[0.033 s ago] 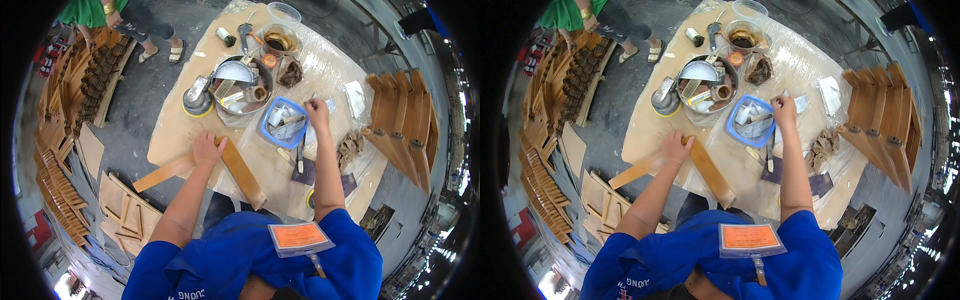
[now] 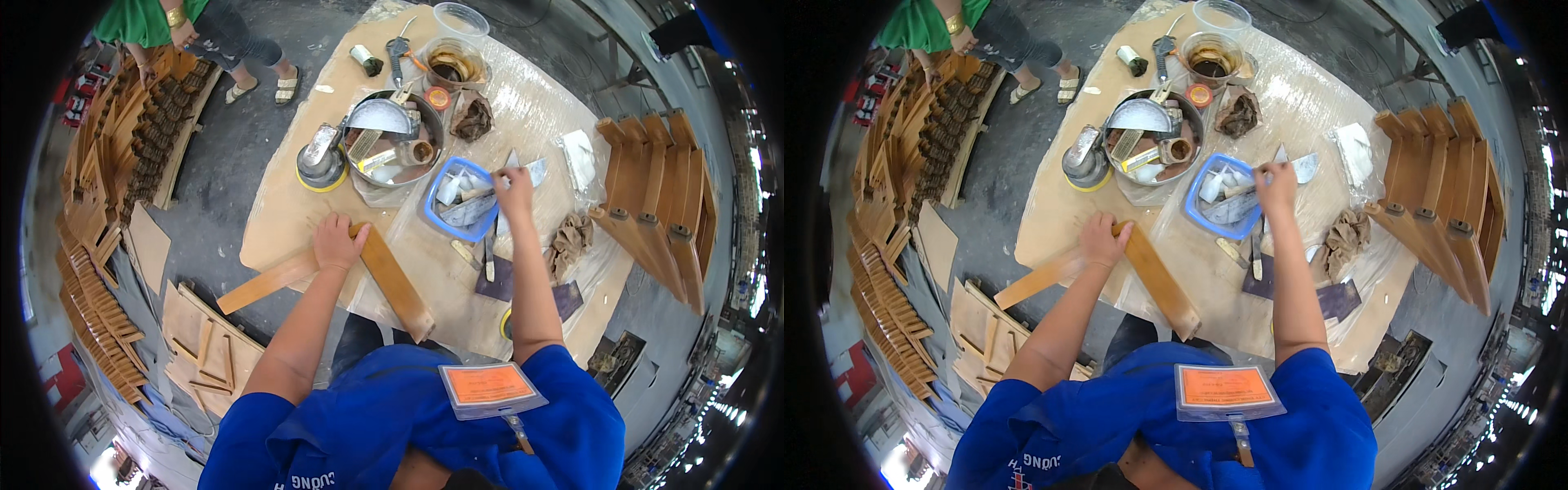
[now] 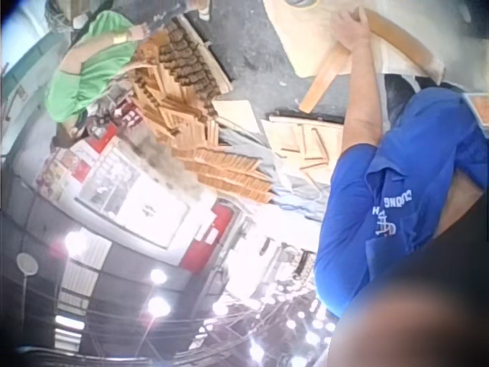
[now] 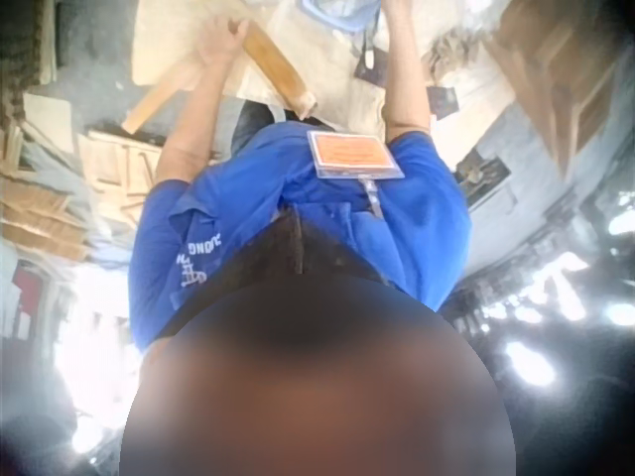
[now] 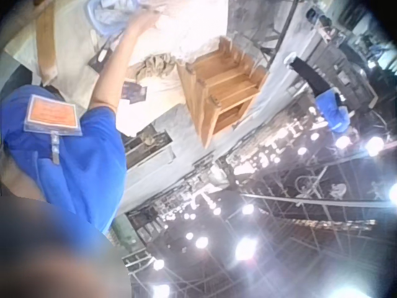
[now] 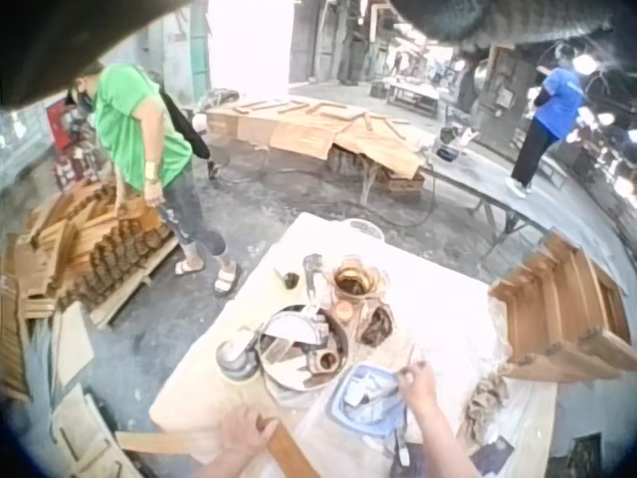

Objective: The person sands a curved wooden part with an orbital sander, then uses a cloth and a small scraper to clean and smooth the surface. They inspect the part, scrape edges, and wipe it down repeatedly.

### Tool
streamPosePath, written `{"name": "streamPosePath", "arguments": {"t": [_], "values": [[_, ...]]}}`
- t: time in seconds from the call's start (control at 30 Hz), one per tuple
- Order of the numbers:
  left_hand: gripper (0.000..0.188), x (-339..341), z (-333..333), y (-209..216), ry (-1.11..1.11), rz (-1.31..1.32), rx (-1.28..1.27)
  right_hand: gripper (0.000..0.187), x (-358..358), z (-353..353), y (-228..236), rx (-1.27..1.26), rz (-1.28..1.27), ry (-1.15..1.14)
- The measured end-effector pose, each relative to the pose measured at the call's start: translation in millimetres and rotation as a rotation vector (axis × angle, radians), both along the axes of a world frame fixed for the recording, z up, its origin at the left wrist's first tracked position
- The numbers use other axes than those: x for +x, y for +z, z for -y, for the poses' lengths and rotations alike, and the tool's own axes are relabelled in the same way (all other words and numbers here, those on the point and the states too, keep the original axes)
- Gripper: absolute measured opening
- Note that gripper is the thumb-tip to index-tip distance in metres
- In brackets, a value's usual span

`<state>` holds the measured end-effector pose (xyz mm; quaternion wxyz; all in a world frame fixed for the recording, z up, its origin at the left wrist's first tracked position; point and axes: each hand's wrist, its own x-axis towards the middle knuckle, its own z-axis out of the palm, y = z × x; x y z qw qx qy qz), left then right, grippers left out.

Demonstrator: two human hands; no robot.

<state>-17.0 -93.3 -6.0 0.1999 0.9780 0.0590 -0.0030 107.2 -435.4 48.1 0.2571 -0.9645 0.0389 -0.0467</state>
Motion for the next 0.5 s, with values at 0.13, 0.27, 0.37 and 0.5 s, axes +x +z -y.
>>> {"name": "streamPosePath", "arguments": {"t": [0.13, 0.27, 0.37, 0.5], "values": [[0.039, 0, 0, 3, -0.012, 0.005, -0.006, 0.027, -40, -56, -2, -0.164, -0.033, 0.045], [0.039, 2, -1, 1, -0.006, -0.044, 0.039, 0.034, -41, -89, -6, -0.199, -0.092, -0.069], [0.039, 8, 0, -1, -0.029, 0.033, 0.051, 0.034, -35, -89, -9, -0.149, -0.127, -0.109], [0.04, 8, 2, 3, -0.026, 0.024, 0.069, 0.025, -33, -80, -5, -0.054, -0.121, -0.091]]}}
